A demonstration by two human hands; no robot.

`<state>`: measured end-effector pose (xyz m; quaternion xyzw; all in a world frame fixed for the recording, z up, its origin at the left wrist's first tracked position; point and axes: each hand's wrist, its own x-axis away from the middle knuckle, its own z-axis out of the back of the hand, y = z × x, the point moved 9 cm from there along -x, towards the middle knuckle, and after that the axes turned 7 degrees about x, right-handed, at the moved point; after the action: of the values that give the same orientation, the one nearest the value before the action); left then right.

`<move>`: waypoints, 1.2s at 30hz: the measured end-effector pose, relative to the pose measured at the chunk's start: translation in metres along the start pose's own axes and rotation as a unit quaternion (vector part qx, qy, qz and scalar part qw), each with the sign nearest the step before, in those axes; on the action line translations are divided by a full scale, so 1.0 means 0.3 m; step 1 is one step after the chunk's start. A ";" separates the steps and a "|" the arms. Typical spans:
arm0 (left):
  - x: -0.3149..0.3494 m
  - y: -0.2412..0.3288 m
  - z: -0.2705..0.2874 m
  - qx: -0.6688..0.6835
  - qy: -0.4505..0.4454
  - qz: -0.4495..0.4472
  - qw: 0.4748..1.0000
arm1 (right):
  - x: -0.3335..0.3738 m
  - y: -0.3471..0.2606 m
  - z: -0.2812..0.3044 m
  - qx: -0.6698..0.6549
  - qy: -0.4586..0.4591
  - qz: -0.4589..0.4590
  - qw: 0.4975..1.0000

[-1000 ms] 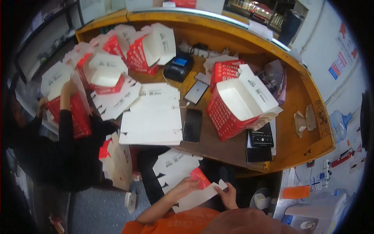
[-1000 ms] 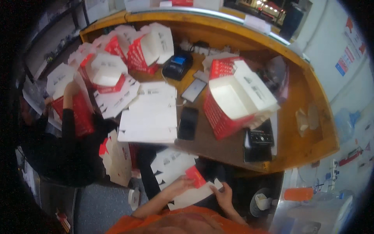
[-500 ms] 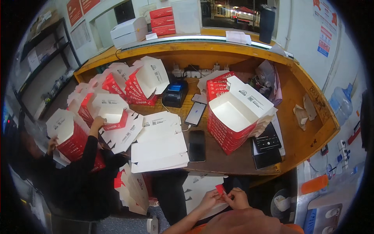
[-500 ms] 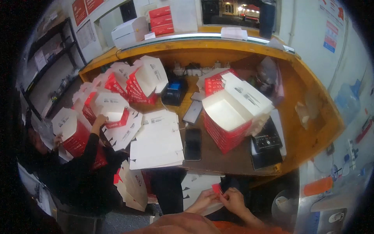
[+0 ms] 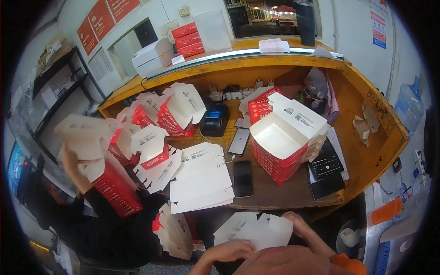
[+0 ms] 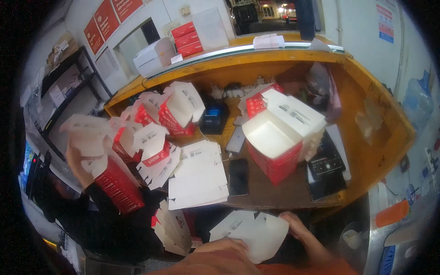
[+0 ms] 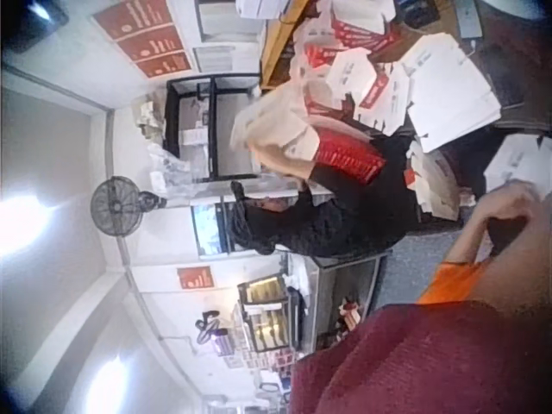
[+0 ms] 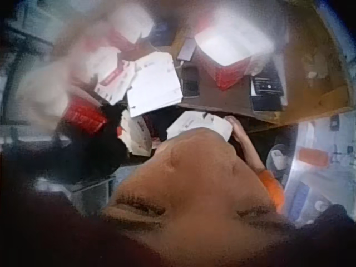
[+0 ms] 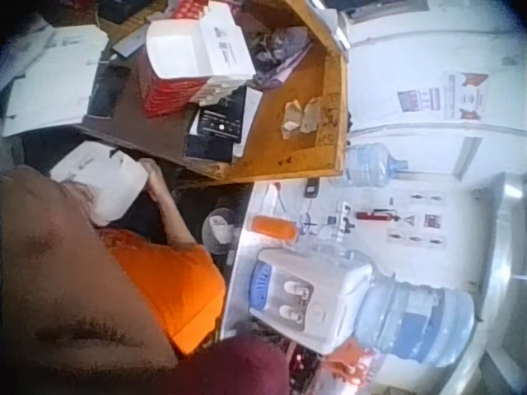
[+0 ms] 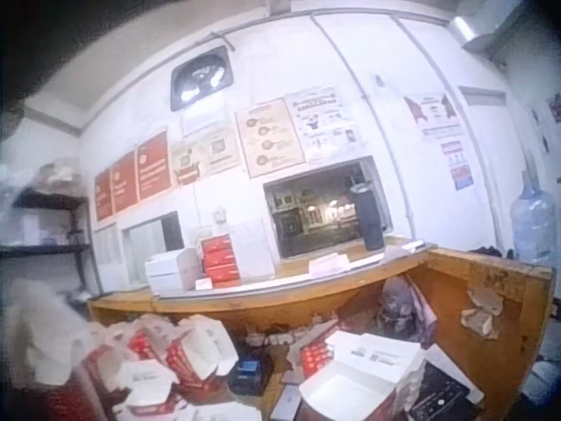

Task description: The person assembles red and white cardboard boxes by folding the flaps and interlocking the tabs. They pick up flat pieces, fold them into box shapes, and stack the finished boxes on the counter.

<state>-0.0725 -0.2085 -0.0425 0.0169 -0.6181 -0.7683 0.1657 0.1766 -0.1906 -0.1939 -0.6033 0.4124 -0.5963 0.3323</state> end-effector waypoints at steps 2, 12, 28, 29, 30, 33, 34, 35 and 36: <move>0.001 -0.071 0.037 0.039 0.120 0.046 0.991 | 0.033 -0.094 -0.082 0.180 0.008 0.080 0.980; 0.029 -0.529 -0.019 0.323 0.454 0.144 0.818 | 0.290 -0.379 -0.303 0.333 -0.064 0.341 0.877; -0.035 -0.026 0.013 -0.205 0.502 -0.066 0.837 | 0.102 -0.075 -0.336 0.208 -0.014 0.191 0.959; -0.026 -0.004 -0.013 -0.208 0.505 -0.108 0.831 | 0.080 -0.053 -0.300 0.172 0.008 0.161 0.972; -0.034 -0.014 -0.028 -0.205 0.493 -0.089 0.841 | 0.065 -0.034 -0.266 0.135 0.030 0.130 0.982; -0.046 -0.017 -0.017 -0.228 0.525 0.006 0.820 | 0.053 -0.025 -0.257 0.217 0.011 0.156 0.964; -0.053 -0.056 -0.021 -0.218 0.519 0.022 0.826 | 0.076 -0.001 -0.273 0.232 -0.025 0.144 0.962; -0.060 -0.125 -0.036 -0.206 0.514 0.039 0.832 | 0.105 -0.010 -0.307 0.247 -0.062 0.130 0.958; -0.069 -0.169 -0.043 -0.193 0.509 0.054 0.837 | 0.108 -0.017 -0.315 0.245 -0.065 0.140 0.957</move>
<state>-0.0618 -0.2058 -0.0976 0.3403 -0.2856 -0.7446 0.4982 0.0815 -0.2088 -0.1684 -0.4774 0.3110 -0.5860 0.5761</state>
